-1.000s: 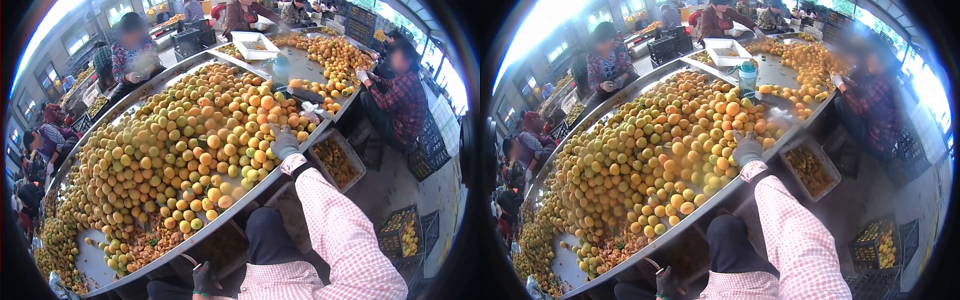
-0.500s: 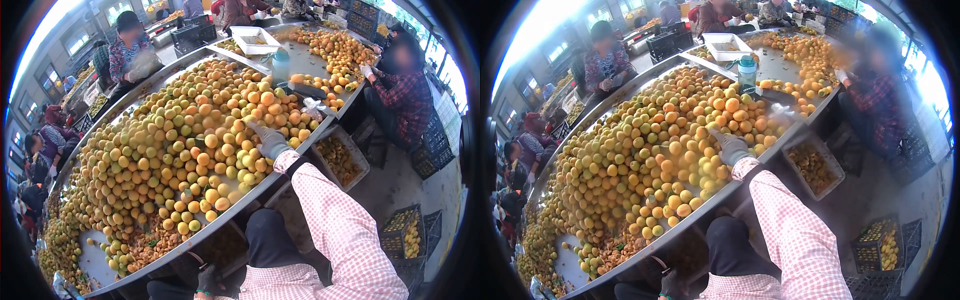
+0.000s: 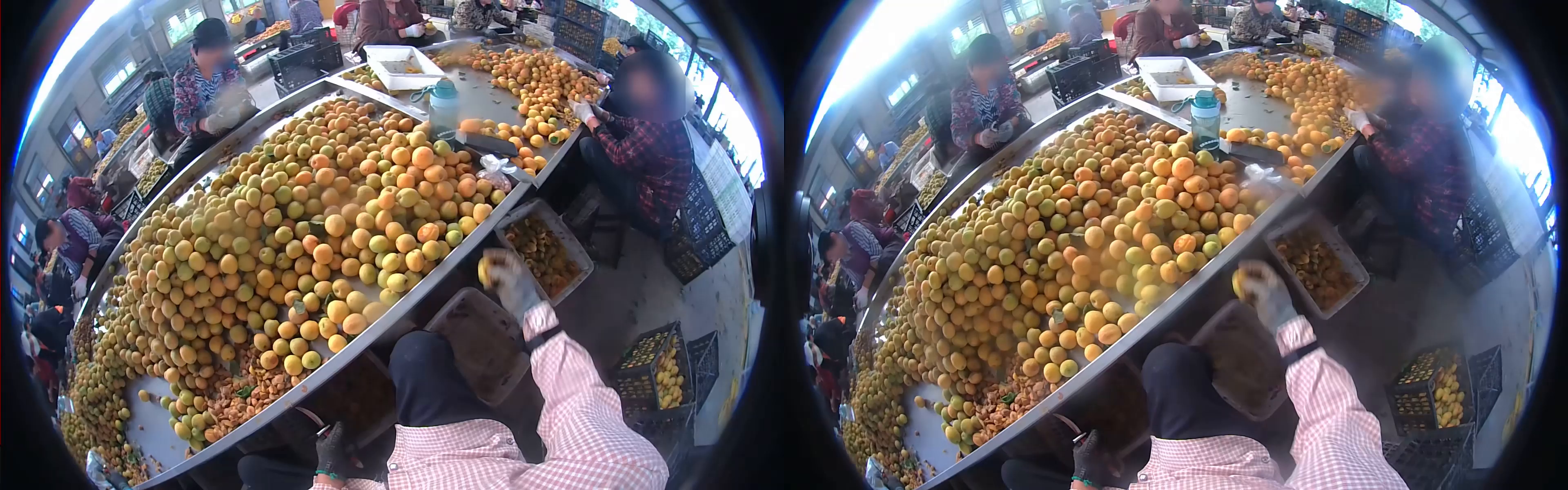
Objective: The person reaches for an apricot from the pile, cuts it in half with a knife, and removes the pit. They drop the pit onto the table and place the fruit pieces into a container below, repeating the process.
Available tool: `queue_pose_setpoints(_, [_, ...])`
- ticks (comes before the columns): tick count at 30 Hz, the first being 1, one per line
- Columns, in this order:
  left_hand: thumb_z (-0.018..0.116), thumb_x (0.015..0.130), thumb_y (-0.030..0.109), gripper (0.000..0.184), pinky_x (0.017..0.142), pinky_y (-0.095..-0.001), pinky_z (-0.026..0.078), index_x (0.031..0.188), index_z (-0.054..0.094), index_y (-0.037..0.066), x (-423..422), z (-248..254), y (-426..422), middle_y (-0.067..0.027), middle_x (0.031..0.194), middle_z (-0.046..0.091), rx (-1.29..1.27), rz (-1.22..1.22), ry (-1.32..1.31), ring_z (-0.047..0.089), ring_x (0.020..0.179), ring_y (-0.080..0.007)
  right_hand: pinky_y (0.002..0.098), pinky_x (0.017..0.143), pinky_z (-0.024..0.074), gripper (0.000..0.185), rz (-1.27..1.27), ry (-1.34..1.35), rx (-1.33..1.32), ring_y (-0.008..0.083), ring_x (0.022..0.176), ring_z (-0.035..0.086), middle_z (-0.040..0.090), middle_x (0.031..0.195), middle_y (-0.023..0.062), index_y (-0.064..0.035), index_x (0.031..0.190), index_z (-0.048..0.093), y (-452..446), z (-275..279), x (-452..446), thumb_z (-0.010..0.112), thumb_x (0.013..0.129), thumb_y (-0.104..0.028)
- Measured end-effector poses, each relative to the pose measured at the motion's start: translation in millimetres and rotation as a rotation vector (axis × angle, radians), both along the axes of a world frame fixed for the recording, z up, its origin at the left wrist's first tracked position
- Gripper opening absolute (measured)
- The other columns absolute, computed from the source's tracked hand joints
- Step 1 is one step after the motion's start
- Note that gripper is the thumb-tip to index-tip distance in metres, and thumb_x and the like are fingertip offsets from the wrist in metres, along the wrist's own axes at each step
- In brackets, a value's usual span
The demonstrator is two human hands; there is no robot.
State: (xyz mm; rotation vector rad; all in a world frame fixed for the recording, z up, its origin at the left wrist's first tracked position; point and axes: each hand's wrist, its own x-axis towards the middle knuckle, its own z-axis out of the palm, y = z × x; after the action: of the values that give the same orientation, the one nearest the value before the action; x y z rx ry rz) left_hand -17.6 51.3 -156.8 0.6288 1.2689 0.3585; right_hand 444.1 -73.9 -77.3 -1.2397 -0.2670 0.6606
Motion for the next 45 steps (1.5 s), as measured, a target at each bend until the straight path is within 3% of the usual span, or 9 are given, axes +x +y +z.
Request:
queue_pose_setpoints(6, [0.069,0.084,0.026,0.017,0.041,-0.0269,0.038,0.079,0.062,0.012,-3.1,4.3,-2.0,0.0003,0.063,0.055,0.059,-0.114,-0.010,0.049,0.047,-0.0116,0.0327,0.079,0.0492,0.025,-0.146,-0.612,-0.933,0.0253,0.089,0.064,0.065,0.095,0.0140,-0.0023,0.102,0.063,-69.9,-95.2,-25.2,0.064,0.079,-0.014])
queue_pose_setpoints(13, [0.072,0.081,0.024,0.018,0.042,-0.0287,0.040,0.077,0.061,0.011,-8.3,-29.4,-1.1,-0.0018,0.058,0.055,0.018,-0.061,0.061,0.050,0.045,-0.0147,0.0386,0.087,0.0435,0.032,-0.084,-1.441,-0.298,0.0303,0.100,0.054,0.061,0.102,0.0094,-0.0136,0.110,0.060,106.5,44.9,13.3,0.061,0.078,-0.010])
queue_pose_setpoints(19, [0.073,0.079,0.025,0.019,0.044,-0.0307,0.042,0.080,0.062,0.009,-27.5,-57.4,-1.4,-0.0049,0.061,0.057,0.051,-0.070,0.210,0.054,0.049,-0.0179,0.0444,0.100,0.0321,0.031,0.083,-1.947,-0.740,0.0248,0.120,0.047,0.057,0.117,0.0085,-0.0224,0.116,0.057,226.8,36.9,50.0,0.049,0.086,-0.018])
queue_pose_setpoints(22, [0.073,0.079,0.025,0.020,0.044,-0.0313,0.043,0.081,0.063,0.008,-24.2,-46.4,-2.5,-0.0053,0.063,0.058,0.048,-0.060,0.248,0.055,0.050,-0.0184,0.0428,0.093,0.0379,0.026,0.416,-1.831,-0.952,0.0285,0.105,0.057,0.061,0.105,0.0103,-0.0202,0.110,0.059,238.2,51.6,57.7,0.051,0.085,-0.020])
queue_pose_setpoints(25, [0.073,0.079,0.026,0.021,0.045,-0.0319,0.044,0.082,0.063,0.008,-19.9,-38.5,-3.7,-0.0057,0.064,0.058,0.026,-0.065,0.268,0.056,0.052,-0.0188,0.0404,0.082,0.0476,0.032,0.094,-1.375,-0.344,0.0275,0.094,0.059,0.059,0.103,0.0107,-0.0122,0.108,0.058,195.4,57.6,77.6,0.066,0.077,-0.011])
queue_pose_setpoints(27, [0.073,0.079,0.026,0.021,0.045,-0.0321,0.044,0.082,0.063,0.008,-17.6,-44.3,-5.5,-0.0058,0.064,0.059,0.013,-0.078,0.260,0.056,0.052,-0.0190,0.0332,0.078,0.0499,0.034,0.368,-0.241,-0.052,0.0192,0.090,0.059,0.058,0.097,0.0073,-0.0117,0.110,0.057,154.5,78.8,93.4,0.069,0.078,-0.012])
queue_pose_setpoints(34, [0.073,0.080,0.028,0.024,0.049,-0.0318,0.046,0.088,0.066,0.007,-3.8,-24.4,-0.9,-0.0059,0.069,0.061,-0.007,-0.179,0.346,0.057,0.056,-0.0188,0.0364,0.087,0.0480,0.052,0.622,-1.418,-0.975,0.0278,0.101,0.059,0.061,0.102,0.0104,-0.0177,0.120,0.057,140.6,54.4,55.6,0.075,0.072,-0.015])
queue_pose_setpoints(39, [0.072,0.080,0.029,0.025,0.050,-0.0312,0.046,0.089,0.066,0.007,1.8,-9.4,-2.0,-0.0057,0.071,0.061,0.022,-0.218,0.331,0.057,0.056,-0.0182,0.0366,0.088,0.0476,0.049,0.517,-1.234,-0.717,0.0286,0.105,0.060,0.061,0.110,0.0126,-0.0197,0.122,0.056,132.5,53.7,64.9,0.070,0.074,-0.016])
queue_pose_setpoints(45, [0.071,0.081,0.030,0.024,0.049,-0.0317,0.046,0.087,0.066,0.007,5.5,-7.2,-10.6,-0.0054,0.068,0.060,0.191,-0.108,0.118,0.056,0.056,-0.0174,0.0228,0.059,0.0499,0.054,0.570,0.208,0.054,0.0131,0.074,0.061,0.062,0.102,0.0051,-0.0101,0.124,0.052,-5.5,6.7,12.7,0.075,0.075,-0.016])
